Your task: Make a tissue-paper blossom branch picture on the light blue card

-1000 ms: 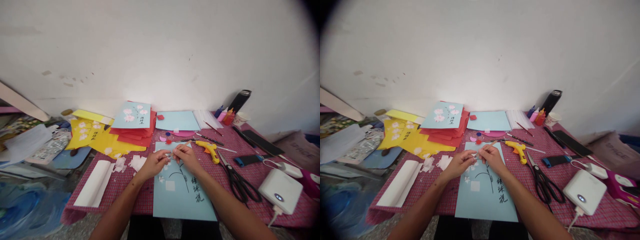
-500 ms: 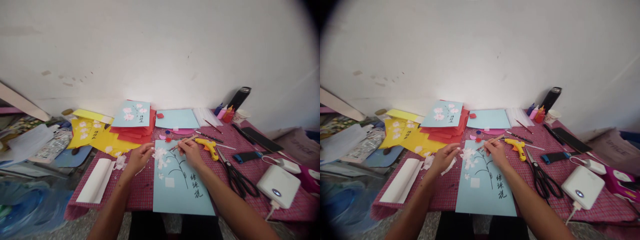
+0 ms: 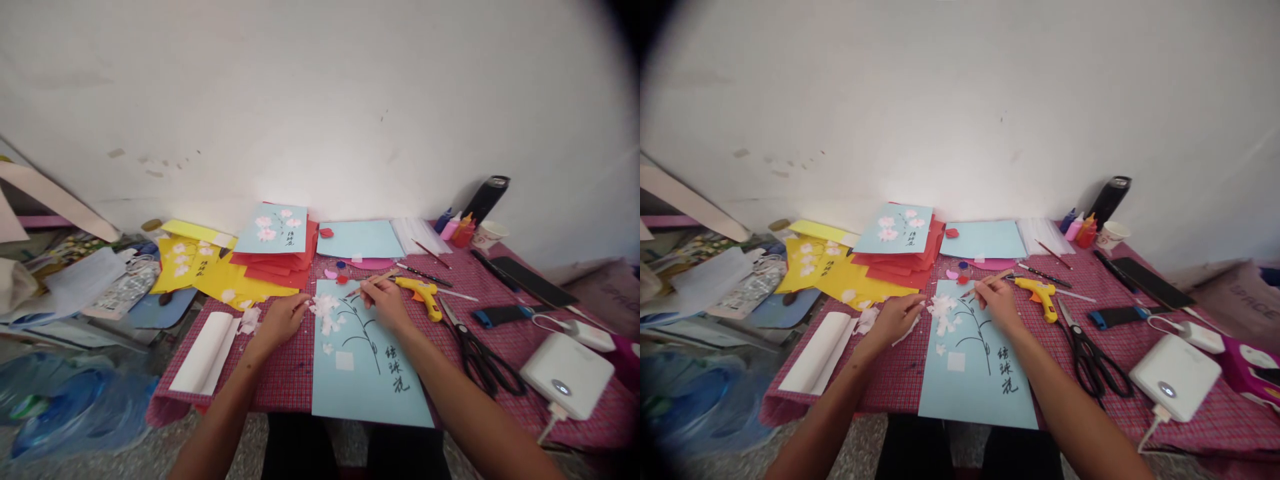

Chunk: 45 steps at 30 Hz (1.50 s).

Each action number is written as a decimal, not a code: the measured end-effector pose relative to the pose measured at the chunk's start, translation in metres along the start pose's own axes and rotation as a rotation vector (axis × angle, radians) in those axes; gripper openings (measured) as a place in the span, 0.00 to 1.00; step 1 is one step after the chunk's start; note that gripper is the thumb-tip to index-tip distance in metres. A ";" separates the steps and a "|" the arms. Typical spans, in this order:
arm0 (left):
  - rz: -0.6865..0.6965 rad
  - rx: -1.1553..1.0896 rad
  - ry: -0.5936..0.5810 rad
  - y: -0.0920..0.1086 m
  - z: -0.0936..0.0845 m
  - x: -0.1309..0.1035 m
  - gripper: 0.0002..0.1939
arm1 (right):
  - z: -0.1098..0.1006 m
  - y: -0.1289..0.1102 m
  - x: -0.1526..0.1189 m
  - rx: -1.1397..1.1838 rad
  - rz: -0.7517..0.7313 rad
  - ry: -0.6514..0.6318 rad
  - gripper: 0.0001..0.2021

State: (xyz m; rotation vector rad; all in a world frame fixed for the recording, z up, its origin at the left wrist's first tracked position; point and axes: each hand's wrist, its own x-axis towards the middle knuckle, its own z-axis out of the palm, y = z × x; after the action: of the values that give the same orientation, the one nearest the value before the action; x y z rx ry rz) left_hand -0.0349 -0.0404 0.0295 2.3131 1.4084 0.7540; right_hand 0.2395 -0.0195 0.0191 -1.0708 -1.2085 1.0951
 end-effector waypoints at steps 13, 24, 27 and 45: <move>0.153 0.017 -0.091 0.033 0.005 -0.023 0.11 | 0.000 -0.005 -0.001 -0.027 0.007 0.019 0.16; 0.185 0.333 -0.276 0.087 0.023 -0.040 0.09 | -0.002 -0.001 0.002 0.015 -0.023 0.052 0.15; 0.190 0.315 -0.297 0.088 0.024 -0.039 0.07 | -0.004 -0.001 0.002 0.020 -0.027 0.046 0.15; 0.178 0.118 -0.273 0.082 0.034 -0.040 0.10 | -0.004 -0.005 0.002 0.036 -0.028 0.074 0.15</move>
State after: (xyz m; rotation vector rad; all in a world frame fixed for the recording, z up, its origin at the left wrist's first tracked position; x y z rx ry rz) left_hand 0.0285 -0.1137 0.0349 2.5422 1.1670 0.3896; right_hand 0.2439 -0.0186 0.0245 -1.0545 -1.1377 1.0430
